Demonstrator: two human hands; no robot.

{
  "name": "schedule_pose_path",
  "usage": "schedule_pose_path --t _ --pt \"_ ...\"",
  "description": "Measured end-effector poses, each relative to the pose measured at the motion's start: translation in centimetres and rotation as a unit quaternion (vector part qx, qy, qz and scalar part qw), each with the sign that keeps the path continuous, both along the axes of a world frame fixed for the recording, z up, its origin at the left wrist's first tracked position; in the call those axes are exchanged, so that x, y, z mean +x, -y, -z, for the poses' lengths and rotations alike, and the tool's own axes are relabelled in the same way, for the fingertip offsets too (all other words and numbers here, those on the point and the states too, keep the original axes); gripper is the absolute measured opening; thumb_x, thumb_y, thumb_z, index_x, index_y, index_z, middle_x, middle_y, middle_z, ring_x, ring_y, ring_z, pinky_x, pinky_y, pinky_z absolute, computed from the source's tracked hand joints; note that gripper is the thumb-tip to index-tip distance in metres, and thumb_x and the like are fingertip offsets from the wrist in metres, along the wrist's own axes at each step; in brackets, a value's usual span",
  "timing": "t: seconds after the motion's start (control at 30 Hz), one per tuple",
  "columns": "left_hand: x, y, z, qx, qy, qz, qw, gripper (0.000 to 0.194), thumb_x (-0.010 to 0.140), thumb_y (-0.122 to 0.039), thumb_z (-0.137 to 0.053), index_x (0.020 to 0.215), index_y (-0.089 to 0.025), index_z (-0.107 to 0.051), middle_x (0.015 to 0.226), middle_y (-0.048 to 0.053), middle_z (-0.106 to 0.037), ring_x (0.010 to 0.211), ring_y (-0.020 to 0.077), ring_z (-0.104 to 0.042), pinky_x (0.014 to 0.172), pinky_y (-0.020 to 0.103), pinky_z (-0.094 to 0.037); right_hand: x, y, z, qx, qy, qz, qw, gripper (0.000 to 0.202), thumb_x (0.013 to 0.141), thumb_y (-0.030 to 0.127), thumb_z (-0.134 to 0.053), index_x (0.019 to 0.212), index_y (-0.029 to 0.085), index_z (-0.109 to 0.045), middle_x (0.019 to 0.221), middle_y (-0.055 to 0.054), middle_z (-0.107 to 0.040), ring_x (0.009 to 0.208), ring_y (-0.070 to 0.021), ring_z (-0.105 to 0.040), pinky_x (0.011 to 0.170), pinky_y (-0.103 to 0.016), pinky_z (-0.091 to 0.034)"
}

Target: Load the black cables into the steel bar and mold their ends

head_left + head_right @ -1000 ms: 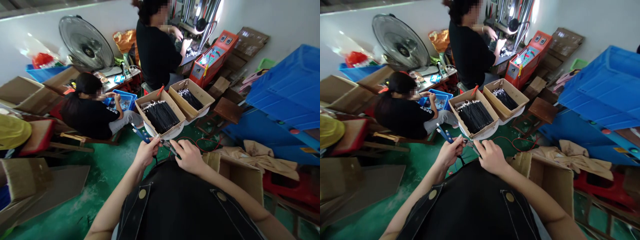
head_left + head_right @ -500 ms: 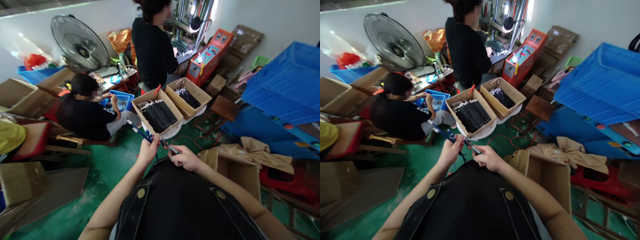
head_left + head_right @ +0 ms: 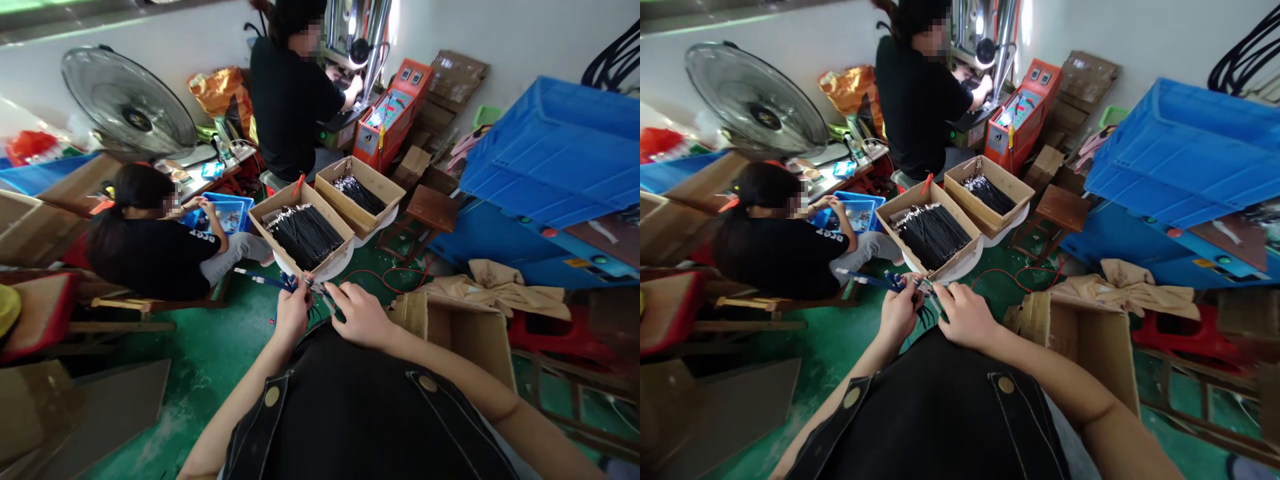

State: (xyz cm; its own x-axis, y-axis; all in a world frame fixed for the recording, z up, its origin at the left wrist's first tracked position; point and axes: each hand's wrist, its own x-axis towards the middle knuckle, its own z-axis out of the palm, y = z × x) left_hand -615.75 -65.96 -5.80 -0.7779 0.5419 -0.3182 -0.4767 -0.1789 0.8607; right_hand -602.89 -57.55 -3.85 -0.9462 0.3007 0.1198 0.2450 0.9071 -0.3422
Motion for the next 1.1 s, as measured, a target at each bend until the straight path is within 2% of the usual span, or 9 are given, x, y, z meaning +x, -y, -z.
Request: schedule_pose_path --t 0.17,0.37,0.47,0.57,0.7,0.8,0.87,0.97,1.1 --pt "0.3 -0.5 0.1 0.001 0.010 0.008 1.000 0.036 0.067 -0.047 -0.075 0.074 -0.017 -0.057 0.068 -0.004 -0.048 0.051 0.0062 -0.037 0.041 0.019 -0.026 -0.1 0.0 0.3 -0.041 -0.002 0.004 0.999 0.055 0.082 0.025 -0.052 0.135 0.012 -0.046 0.101 -0.011 -0.058 0.095 -0.0244 -0.057 0.085 -0.036 -0.051" --pt "-0.1 -0.7 0.9 -0.068 -0.045 0.007 0.997 0.039 0.074 -0.057 -0.066 0.081 -0.019 -0.056 0.070 -0.004 -0.050 0.055 0.0070 -0.042 0.048 0.017 -0.035 -0.5 0.0 1.0 -0.037 -0.007 0.005 0.999 0.056 0.083 0.026 -0.052 0.135 0.009 -0.045 0.103 -0.013 -0.059 0.095 -0.0252 -0.057 0.086 -0.037 -0.051" --pt "-0.4 -1.0 1.2 -0.077 -0.080 0.011 0.994 0.038 0.077 -0.056 -0.064 0.081 -0.019 -0.057 0.066 -0.004 -0.049 0.053 0.0074 -0.042 0.047 0.018 -0.034 -0.7 -0.2 1.1 -0.022 0.000 0.006 1.000 0.056 0.084 0.027 -0.051 0.137 0.008 -0.044 0.105 -0.014 -0.058 0.095 -0.0260 -0.056 0.085 -0.037 -0.051" --pt "-0.8 -1.8 0.8 -0.045 -0.055 0.022 0.997 0.036 0.076 -0.052 -0.067 0.082 -0.017 -0.057 0.060 -0.006 -0.045 0.047 0.0058 -0.038 0.044 0.018 -0.030 -0.8 -0.8 1.0 -0.039 0.005 0.013 0.999 0.057 0.084 0.026 -0.051 0.137 0.009 -0.044 0.106 -0.014 -0.058 0.096 -0.0255 -0.056 0.086 -0.037 -0.050" --pt "-1.6 -3.2 -0.6 0.001 0.088 0.137 0.987 0.035 0.070 -0.040 -0.076 0.083 -0.017 -0.055 0.053 -0.010 -0.034 0.040 0.0025 -0.029 0.039 0.015 -0.019 -0.2 -3.5 0.4 -0.157 -0.013 0.011 0.988 0.053 0.081 0.022 -0.054 0.133 0.014 -0.048 0.100 -0.009 -0.058 0.090 -0.0202 -0.057 0.083 -0.032 -0.049" --pt "-2.1 -4.6 -1.5 0.024 0.176 0.250 0.952 0.034 0.070 -0.034 -0.078 0.085 -0.018 -0.052 0.055 -0.010 -0.033 0.039 0.0013 -0.026 0.038 0.013 -0.017 0.9 -7.3 0.2 -0.258 -0.035 -0.043 0.964 0.050 0.080 0.019 -0.056 0.130 0.016 -0.052 0.089 -0.004 -0.055 0.075 -0.0142 -0.054 0.073 -0.026 -0.048" --pt "-2.3 -5.9 -1.9 0.040 0.203 0.300 0.931 0.032 0.073 -0.032 -0.076 0.089 -0.020 -0.051 0.057 -0.009 -0.035 0.038 0.0012 -0.026 0.037 0.013 -0.017 2.0 -10.2 0.5 -0.285 -0.046 -0.056 0.956 0.049 0.081 0.020 -0.055 0.130 0.016 -0.053 0.086 -0.003 -0.055 0.072 -0.0136 -0.052 0.070 -0.026 -0.046" --pt "-2.3 -8.3 -2.0 0.057 0.213 0.344 0.913 0.027 0.078 -0.031 -0.072 0.092 -0.024 -0.051 0.062 -0.008 -0.038 0.037 0.0006 -0.024 0.035 0.013 -0.018 3.9 -14.4 1.6 -0.242 -0.072 0.048 0.966 0.049 0.081 0.020 -0.051 0.131 0.015 -0.051 0.093 -0.006 -0.056 0.082 -0.0179 -0.054 0.078 -0.032 -0.046" --pt "-1.5 -12.3 -2.0 0.047 0.215 0.397 0.891 0.022 0.081 -0.029 -0.069 0.099 -0.026 -0.057 0.073 -0.006 -0.044 0.043 0.0010 -0.032 0.043 0.016 -0.032 6.1 -18.2 3.0 -0.106 -0.041 0.236 0.965 0.071 0.066 0.014 -0.054 0.136 0.018 -0.045 0.109 -0.011 -0.049 0.105 -0.0286 -0.047 0.093 -0.049 -0.040"
